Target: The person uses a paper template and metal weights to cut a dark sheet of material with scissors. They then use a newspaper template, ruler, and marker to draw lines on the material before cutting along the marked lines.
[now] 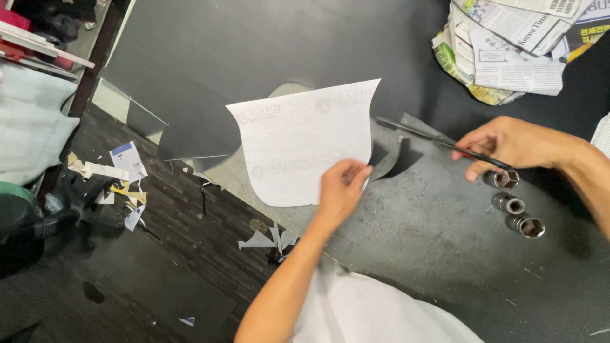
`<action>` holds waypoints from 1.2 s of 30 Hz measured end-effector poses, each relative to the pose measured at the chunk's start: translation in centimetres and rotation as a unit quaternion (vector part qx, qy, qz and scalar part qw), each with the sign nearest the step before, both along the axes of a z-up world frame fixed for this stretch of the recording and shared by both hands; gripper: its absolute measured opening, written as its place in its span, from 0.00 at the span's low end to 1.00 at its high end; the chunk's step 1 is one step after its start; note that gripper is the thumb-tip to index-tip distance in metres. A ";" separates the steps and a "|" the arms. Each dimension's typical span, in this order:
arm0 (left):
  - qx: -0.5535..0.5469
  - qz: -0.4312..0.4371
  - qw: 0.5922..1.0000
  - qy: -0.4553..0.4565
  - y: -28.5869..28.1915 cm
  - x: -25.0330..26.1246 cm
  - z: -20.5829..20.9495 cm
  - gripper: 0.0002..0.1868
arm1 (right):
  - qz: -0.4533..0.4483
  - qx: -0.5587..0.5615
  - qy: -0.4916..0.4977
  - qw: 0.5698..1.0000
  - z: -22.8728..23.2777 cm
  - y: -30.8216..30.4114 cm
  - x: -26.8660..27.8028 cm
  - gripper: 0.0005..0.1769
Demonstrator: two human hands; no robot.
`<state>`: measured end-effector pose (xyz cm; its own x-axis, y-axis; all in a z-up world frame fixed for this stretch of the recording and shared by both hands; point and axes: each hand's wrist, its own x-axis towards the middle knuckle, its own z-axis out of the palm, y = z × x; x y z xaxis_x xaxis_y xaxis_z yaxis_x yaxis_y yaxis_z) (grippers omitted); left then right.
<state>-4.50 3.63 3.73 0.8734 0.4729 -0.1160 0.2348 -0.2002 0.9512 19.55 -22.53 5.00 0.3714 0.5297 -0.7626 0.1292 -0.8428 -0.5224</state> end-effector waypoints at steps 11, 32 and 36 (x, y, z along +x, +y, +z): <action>0.463 0.144 0.802 0.349 13.3 -22.9 5.3 0.15 | 0.189 -0.238 -0.485 0.820 -5.8 -12.9 1.7 0.48; 0.167 -0.030 0.985 -0.023 2.2 -3.9 -4.4 0.17 | -0.095 0.211 -0.556 0.799 -4.9 8.2 1.7 0.36; 0.010 -0.038 0.999 0.017 7.2 -3.8 -4.8 0.12 | -0.162 0.219 -0.519 0.810 -4.5 8.5 -1.1 0.34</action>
<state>-8.28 10.88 -1.08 0.9023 0.4085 -0.1379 0.2510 -0.2377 0.9383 18.42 -14.06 0.47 0.8656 0.4114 0.2855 0.5002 -0.6834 -0.5317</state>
